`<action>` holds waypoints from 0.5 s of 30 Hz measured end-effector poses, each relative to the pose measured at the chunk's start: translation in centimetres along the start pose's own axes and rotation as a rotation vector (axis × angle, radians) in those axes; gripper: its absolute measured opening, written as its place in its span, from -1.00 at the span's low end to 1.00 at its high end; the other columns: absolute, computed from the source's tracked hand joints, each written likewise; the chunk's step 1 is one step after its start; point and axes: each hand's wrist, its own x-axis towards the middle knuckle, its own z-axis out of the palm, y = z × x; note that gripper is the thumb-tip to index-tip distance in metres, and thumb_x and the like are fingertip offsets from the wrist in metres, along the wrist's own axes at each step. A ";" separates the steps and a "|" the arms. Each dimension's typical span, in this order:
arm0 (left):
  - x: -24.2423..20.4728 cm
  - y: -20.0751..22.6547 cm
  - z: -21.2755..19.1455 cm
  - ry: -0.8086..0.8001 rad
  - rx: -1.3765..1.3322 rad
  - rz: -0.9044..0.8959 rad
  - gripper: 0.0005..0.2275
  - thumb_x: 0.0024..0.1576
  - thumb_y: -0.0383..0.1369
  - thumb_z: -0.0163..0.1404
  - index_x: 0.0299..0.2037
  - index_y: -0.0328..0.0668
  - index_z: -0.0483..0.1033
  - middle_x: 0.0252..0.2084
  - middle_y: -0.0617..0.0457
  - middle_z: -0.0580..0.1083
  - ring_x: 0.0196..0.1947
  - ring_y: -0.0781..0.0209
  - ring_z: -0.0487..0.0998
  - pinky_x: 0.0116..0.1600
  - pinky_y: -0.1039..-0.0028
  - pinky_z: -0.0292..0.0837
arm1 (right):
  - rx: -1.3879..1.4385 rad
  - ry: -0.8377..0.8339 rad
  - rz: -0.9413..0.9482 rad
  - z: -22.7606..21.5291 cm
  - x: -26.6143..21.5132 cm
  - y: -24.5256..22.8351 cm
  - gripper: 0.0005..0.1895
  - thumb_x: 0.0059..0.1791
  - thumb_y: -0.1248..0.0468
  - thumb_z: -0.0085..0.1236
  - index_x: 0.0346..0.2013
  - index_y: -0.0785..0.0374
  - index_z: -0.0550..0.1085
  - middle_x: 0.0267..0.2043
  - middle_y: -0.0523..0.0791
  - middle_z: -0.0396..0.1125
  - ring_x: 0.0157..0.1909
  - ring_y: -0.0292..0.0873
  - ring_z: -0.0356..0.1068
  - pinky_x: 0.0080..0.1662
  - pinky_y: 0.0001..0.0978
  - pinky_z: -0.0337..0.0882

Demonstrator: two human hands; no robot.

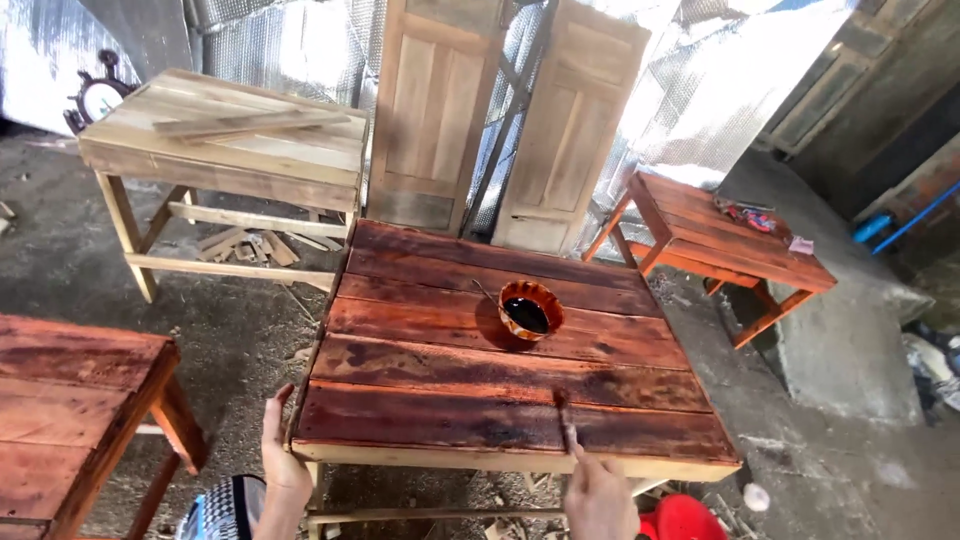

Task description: Applying wood stain to a small wooden table using a brush and a finishing block to ensure even coverage.

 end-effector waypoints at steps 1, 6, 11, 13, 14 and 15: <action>0.9 -0.9 -0.6 0.004 -0.056 0.024 -0.64 0.32 0.01 -0.16 0.18 0.09 0.44 -0.05 0.01 0.53 -0.15 0.12 0.52 -0.12 0.27 0.44 | 0.144 0.117 0.031 0.2 0.8 1.8 -0.65 0.07 0.07 -0.02 0.14 -0.33 0.47 -0.20 -0.27 0.45 -0.40 -0.30 0.44 -0.31 -0.50 0.56; 0.4 -0.4 -0.1 0.015 -0.119 -0.024 -0.65 0.29 0.00 -0.13 0.16 0.11 0.42 -0.01 -0.06 0.52 -0.13 0.04 0.53 -0.13 0.19 0.44 | 0.396 -0.035 -0.155 4.9 -4.1 -7.7 -0.57 0.02 -0.18 -0.11 -0.29 0.04 0.53 -0.31 -0.23 0.32 -0.32 -0.23 0.35 -0.23 -0.38 0.35; -0.9 1.4 1.0 0.021 -0.065 -0.077 -0.62 0.31 -0.02 -0.21 0.22 0.04 0.35 0.04 -0.12 0.49 -0.10 -0.04 0.49 -0.10 0.09 0.43 | 0.267 -0.187 0.016 0.9 1.5 -2.2 -0.80 0.06 0.16 -0.04 -0.03 -0.11 0.44 -0.13 -0.31 0.38 -0.16 -0.34 0.44 -0.06 -0.53 0.42; 0.2 0.3 0.1 0.017 -0.076 -0.054 -0.59 0.28 0.01 -0.15 0.22 0.04 0.39 -0.02 -0.13 0.54 -0.18 -0.03 0.55 -0.19 0.17 0.45 | 0.115 0.369 0.007 3.8 7.5 5.8 -0.69 -0.04 0.02 0.06 -0.05 -0.39 0.60 -0.24 -0.09 0.36 -0.14 0.08 0.50 -0.04 -0.02 0.47; 0.0 -0.1 -0.1 0.022 -0.087 -0.059 -0.59 0.28 0.01 -0.15 0.22 0.04 0.39 -0.02 -0.13 0.54 -0.18 -0.03 0.55 -0.19 0.17 0.45 | 0.104 0.373 0.002 1.4 5.2 2.4 -0.69 -0.04 0.02 0.06 -0.05 -0.39 0.60 -0.24 -0.09 0.36 -0.14 0.08 0.50 -0.04 -0.02 0.47; 0.2 -0.1 -0.3 0.017 -0.061 -0.039 -0.59 0.30 0.00 -0.17 0.24 0.02 0.39 -0.08 -0.11 0.54 -0.21 0.01 0.54 -0.19 0.20 0.44 | 0.222 0.170 0.072 -0.8 2.9 -1.5 -0.60 0.02 -0.12 -0.15 -0.17 -0.11 0.60 -0.24 -0.06 0.40 -0.15 0.00 0.48 -0.06 -0.12 0.38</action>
